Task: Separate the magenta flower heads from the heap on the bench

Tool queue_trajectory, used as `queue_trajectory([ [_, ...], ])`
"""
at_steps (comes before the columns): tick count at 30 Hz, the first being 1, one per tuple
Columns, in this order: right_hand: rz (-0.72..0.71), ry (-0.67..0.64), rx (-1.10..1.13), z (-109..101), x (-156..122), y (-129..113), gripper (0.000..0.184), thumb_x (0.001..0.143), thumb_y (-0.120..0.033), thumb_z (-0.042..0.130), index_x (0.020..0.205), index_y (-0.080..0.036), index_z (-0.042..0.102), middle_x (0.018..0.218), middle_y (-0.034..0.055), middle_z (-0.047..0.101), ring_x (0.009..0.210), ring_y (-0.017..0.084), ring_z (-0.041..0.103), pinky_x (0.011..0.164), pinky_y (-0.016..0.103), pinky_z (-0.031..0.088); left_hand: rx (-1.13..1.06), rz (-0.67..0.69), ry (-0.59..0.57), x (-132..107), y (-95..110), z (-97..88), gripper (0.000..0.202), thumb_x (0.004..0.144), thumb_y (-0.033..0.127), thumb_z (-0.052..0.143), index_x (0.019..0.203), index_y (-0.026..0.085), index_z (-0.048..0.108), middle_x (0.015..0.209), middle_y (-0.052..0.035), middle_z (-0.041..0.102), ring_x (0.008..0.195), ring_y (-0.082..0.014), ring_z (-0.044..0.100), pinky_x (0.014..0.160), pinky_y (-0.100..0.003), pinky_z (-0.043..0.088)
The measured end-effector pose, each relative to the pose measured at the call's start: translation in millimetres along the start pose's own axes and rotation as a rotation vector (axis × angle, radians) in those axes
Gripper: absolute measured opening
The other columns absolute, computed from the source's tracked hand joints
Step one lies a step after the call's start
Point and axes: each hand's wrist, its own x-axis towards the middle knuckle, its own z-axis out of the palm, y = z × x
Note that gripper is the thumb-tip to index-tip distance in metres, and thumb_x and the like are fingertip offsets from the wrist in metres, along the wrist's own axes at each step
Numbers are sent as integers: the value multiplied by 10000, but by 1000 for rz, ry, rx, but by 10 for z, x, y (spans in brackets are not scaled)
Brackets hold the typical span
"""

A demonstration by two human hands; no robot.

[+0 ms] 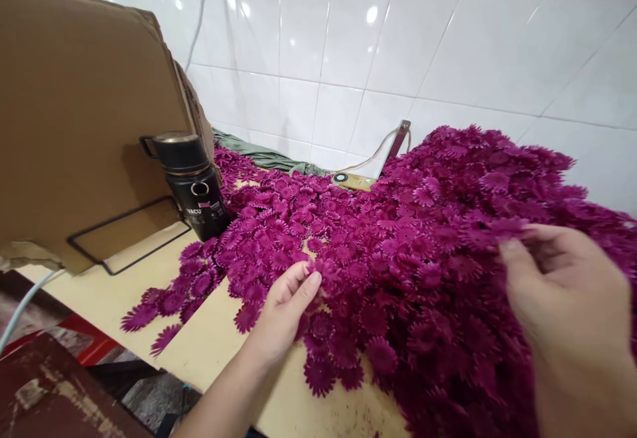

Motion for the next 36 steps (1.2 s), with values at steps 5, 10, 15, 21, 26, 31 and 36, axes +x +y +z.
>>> queue_trajectory([
  [5,-184,2,-461,-136,126,73,231,607,-209,482,803,-195,603,775,107,617,802,284,575,783,466,416,-35,-86,-61,32,-48,88,245,631,380,669,730,170,590,663,22,561,608,-98,473,614,-215,375],
  [10,-405,-320,-88,93,-490,-150,234,751,-337,462,864,-181,595,843,90,643,794,212,588,743,380,463,140,-84,-71,48,-98,136,377,583,456,680,529,162,450,509,66,381,498,-68,329,499,-202,280],
  [15,-34,-1016,358,357,-950,-412,100,752,-255,508,775,-180,570,709,5,614,648,125,562,623,248,457,136,-48,-34,53,-93,168,453,570,501,672,496,170,373,493,74,326,490,-64,285,479,-203,243],
  [21,197,-1114,668,490,-993,-400,139,721,-279,536,633,-173,516,545,-48,474,525,86,439,534,222,387,88,-65,-109,40,-108,164,496,564,565,645,469,171,359,470,63,364,470,-63,289,469,-209,239],
  [26,336,-708,640,396,-645,-190,122,653,-289,622,668,-190,553,597,-37,531,565,97,489,542,219,407,126,35,-30,52,-63,86,425,635,530,609,515,170,417,495,54,398,491,-76,340,497,-212,285],
  [31,445,-332,668,200,-370,26,229,561,-320,696,692,-204,548,626,-36,569,589,108,557,572,229,462,269,-6,-10,76,-12,9,245,700,395,588,643,167,518,594,37,466,555,-92,404,552,-216,339],
  [36,137,-718,449,216,-694,-168,173,717,-319,567,818,-180,585,723,26,626,669,152,582,639,281,484,557,110,-123,96,-84,178,334,676,234,617,1006,214,568,1043,-56,550,976,-189,479,877,-316,344],
])
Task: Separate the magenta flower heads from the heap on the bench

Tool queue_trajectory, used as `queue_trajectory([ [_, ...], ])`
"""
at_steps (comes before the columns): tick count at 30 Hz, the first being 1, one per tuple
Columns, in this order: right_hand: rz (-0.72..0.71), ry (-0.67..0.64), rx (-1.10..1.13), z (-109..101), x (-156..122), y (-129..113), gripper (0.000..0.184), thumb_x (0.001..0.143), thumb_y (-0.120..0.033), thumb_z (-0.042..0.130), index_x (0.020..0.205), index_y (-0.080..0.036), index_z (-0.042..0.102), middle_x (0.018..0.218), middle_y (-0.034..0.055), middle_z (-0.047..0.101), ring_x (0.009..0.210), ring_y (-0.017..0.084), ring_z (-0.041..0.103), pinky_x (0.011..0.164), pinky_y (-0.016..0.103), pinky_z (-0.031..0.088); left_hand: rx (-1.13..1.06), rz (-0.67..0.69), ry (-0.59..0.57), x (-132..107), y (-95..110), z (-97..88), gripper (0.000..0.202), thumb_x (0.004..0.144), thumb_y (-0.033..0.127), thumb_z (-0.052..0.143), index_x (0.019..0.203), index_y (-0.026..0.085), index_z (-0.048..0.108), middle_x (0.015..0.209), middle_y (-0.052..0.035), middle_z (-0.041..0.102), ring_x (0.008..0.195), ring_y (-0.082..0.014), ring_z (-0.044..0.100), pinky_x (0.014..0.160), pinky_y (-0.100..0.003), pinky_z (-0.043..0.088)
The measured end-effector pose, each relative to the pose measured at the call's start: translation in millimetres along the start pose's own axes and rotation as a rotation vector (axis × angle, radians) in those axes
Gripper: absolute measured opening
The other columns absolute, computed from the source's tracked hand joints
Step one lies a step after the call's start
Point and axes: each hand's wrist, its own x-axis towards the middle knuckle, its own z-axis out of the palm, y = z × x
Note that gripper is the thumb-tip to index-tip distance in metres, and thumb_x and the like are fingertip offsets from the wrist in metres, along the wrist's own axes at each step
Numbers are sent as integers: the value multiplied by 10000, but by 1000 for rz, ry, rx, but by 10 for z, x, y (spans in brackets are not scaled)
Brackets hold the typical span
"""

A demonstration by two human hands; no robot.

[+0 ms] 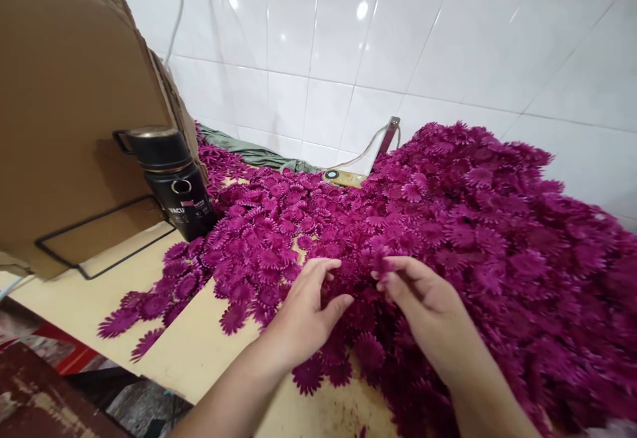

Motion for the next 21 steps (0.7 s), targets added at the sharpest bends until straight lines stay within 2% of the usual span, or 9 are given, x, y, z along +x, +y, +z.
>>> queue_trajectory([
  [2,-55,-47,-76,120,-56,-7,142,736,-283,540,829,-180,572,749,31,620,686,155,577,649,283,481,11,50,37,6,29,29,285,719,220,565,1003,215,586,1067,-59,559,1017,-193,473,919,-320,316],
  [3,-65,-63,-113,160,-75,0,125,738,-264,535,827,-181,564,757,33,616,694,155,574,654,284,478,-14,32,20,4,50,29,227,744,234,533,956,204,607,1005,-58,587,972,-192,500,889,-316,341],
  [6,-98,-95,-220,218,-115,39,78,740,-209,520,811,-187,546,746,27,595,678,151,556,633,279,467,-133,-73,-119,-18,115,17,207,768,325,503,813,171,633,762,-34,611,769,-175,542,720,-285,407],
  [9,-204,-81,-318,238,-151,61,94,736,-147,497,805,-196,538,743,22,577,679,151,541,626,279,452,-199,-96,-186,-40,142,42,211,720,359,565,768,160,618,672,-12,576,685,-159,522,629,-258,395],
  [12,-249,-61,-394,226,-178,55,99,737,-125,487,789,-198,529,748,26,568,702,160,539,646,292,446,-221,-117,-168,-38,120,73,175,704,333,585,696,157,593,618,10,530,617,-131,481,589,-242,370],
  [15,-231,-103,-401,190,-200,29,69,748,-157,503,800,-197,522,762,27,561,701,157,535,639,286,447,-208,-154,-113,-18,76,68,246,702,348,576,562,159,501,533,46,430,524,-94,389,529,-225,323],
  [21,-179,-128,-326,212,-186,-30,89,782,-244,500,844,-191,535,793,31,562,711,148,532,649,277,443,-207,-137,-55,2,20,70,329,675,430,577,541,170,427,529,58,356,519,-89,327,504,-223,281],
])
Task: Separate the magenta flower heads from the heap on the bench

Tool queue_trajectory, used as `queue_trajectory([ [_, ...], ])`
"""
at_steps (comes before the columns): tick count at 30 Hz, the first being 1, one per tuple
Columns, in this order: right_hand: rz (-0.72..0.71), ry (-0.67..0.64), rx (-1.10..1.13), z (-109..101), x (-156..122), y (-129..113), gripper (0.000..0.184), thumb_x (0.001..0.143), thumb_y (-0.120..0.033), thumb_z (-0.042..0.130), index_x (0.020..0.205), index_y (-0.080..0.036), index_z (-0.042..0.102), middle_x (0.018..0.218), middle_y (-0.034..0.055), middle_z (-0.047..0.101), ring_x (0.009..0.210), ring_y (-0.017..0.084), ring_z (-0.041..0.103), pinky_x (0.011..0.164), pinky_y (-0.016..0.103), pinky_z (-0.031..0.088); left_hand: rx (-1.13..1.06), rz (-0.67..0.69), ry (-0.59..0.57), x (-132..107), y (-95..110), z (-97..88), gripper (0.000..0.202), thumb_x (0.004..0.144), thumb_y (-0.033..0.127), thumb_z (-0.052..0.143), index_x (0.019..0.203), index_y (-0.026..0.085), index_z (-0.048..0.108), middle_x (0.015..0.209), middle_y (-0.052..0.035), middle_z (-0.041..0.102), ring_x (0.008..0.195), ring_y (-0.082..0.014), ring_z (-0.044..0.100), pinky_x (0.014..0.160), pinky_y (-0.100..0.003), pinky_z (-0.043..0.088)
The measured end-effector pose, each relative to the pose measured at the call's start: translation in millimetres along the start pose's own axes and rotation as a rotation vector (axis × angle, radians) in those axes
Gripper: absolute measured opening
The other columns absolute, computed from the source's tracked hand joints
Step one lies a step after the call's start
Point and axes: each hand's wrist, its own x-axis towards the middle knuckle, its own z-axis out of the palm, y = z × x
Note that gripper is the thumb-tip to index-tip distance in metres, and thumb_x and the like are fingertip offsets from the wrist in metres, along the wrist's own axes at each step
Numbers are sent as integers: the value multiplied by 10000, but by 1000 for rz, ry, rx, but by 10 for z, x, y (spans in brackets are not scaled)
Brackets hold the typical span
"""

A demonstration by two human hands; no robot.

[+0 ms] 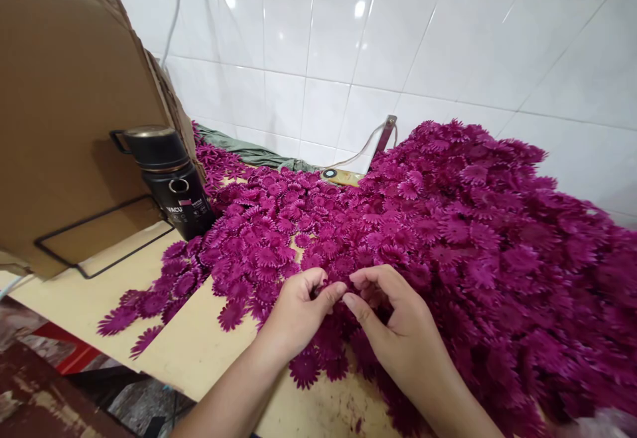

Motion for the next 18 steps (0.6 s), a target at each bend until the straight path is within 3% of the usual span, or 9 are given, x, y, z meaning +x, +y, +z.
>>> queue_trajectory([
  [3,61,-111,162,56,51,-5,86,776,-249,500,804,-182,545,765,21,586,700,140,547,657,266,451,-27,4,18,-11,-3,21,416,659,517,561,503,177,380,515,64,313,499,-80,283,478,-217,248],
  [5,95,-187,261,95,71,-9,92,771,-253,499,738,-178,540,693,1,579,655,129,538,626,249,451,-65,-14,-29,-25,-3,31,454,667,579,514,494,182,376,490,68,302,469,-75,263,458,-219,231],
  [9,58,-164,200,71,86,-38,125,764,-239,500,655,-182,523,587,-23,520,576,113,487,549,224,417,-71,0,-139,-48,9,38,494,670,641,454,487,186,394,459,60,331,438,-78,282,447,-230,221],
  [12,26,92,49,-179,124,44,137,750,-274,505,640,-197,531,598,-9,530,568,127,482,539,245,405,-44,34,-126,-56,45,9,486,663,616,493,475,197,332,468,67,288,448,-77,252,450,-232,209],
  [14,129,438,-25,-477,148,218,120,679,-333,562,655,-217,544,614,-3,540,550,143,482,531,277,399,-46,38,-88,-61,73,-32,477,678,583,502,480,200,299,485,71,249,460,-77,228,456,-230,206],
  [16,281,688,39,-824,152,465,142,633,-359,595,704,-247,543,640,6,530,535,156,486,525,308,392,-60,35,-74,-67,93,-72,415,695,536,512,516,192,366,518,61,305,492,-84,281,485,-226,244],
  [18,239,820,-36,-1136,133,695,141,630,-333,599,749,-289,538,691,29,528,539,171,496,514,332,378,-78,27,-107,-70,104,-86,315,711,466,525,600,179,458,577,42,398,548,-97,357,534,-226,293],
])
